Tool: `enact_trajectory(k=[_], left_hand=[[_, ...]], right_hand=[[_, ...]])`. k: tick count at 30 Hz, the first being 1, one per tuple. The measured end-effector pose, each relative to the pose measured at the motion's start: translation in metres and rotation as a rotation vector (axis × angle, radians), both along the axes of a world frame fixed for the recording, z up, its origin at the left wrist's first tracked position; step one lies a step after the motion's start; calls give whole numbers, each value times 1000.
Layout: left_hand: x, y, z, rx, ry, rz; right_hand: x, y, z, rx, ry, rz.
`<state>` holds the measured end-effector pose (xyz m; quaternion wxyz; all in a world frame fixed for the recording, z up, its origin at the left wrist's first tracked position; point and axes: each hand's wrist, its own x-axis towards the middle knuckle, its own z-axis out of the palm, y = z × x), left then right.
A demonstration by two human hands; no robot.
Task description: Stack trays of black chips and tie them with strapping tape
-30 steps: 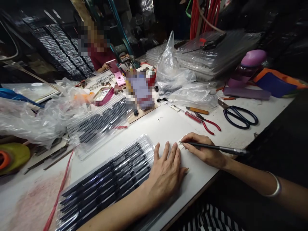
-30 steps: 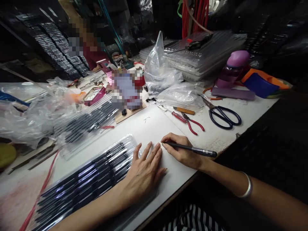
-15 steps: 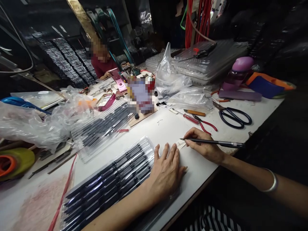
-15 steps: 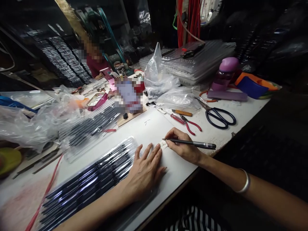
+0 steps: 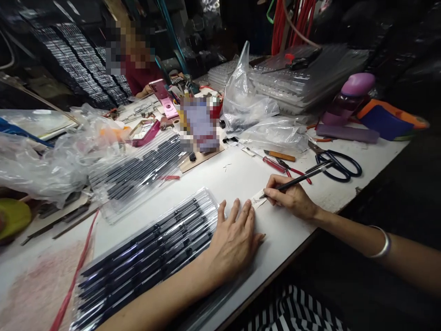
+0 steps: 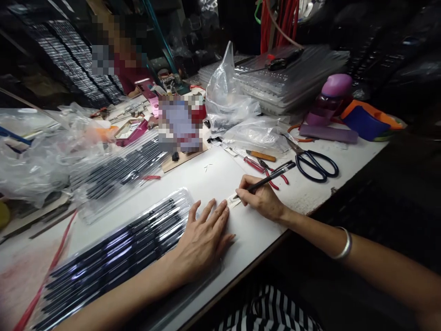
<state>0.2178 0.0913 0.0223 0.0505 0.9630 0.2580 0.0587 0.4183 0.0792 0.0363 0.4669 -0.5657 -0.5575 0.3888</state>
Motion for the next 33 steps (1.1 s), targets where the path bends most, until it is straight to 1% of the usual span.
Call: enact_trajectory(k=[3, 5, 7, 9, 11, 13, 20, 27, 33], left_hand=[[0, 0, -2, 15, -16, 1], [0, 0, -4, 22, -27, -1], [-1, 1, -5, 27, -33, -5], [-2, 1, -5, 29, -30, -10], [-2, 1, -5, 26, -28, -11], [-1, 2, -5, 20, -24, -10], [-1, 2, -3, -3, -2, -21], [0, 2, -1, -57, 8, -17], [-1, 2, 1, -56, 18, -23]], right_hand=[[3, 1, 10, 71, -9, -57], [2, 0, 12, 101, -27, -39], [-1, -2, 9, 99, -70, 11], [-3, -3, 2, 62, -112, 67], [-5, -5, -4, 39, -153, 90], [-5, -7, -8, 60, -200, 90], [-6, -9, -6, 115, -335, 154], [-7, -9, -9, 134, -342, 145], [-8, -11, -14, 123, -371, 134]])
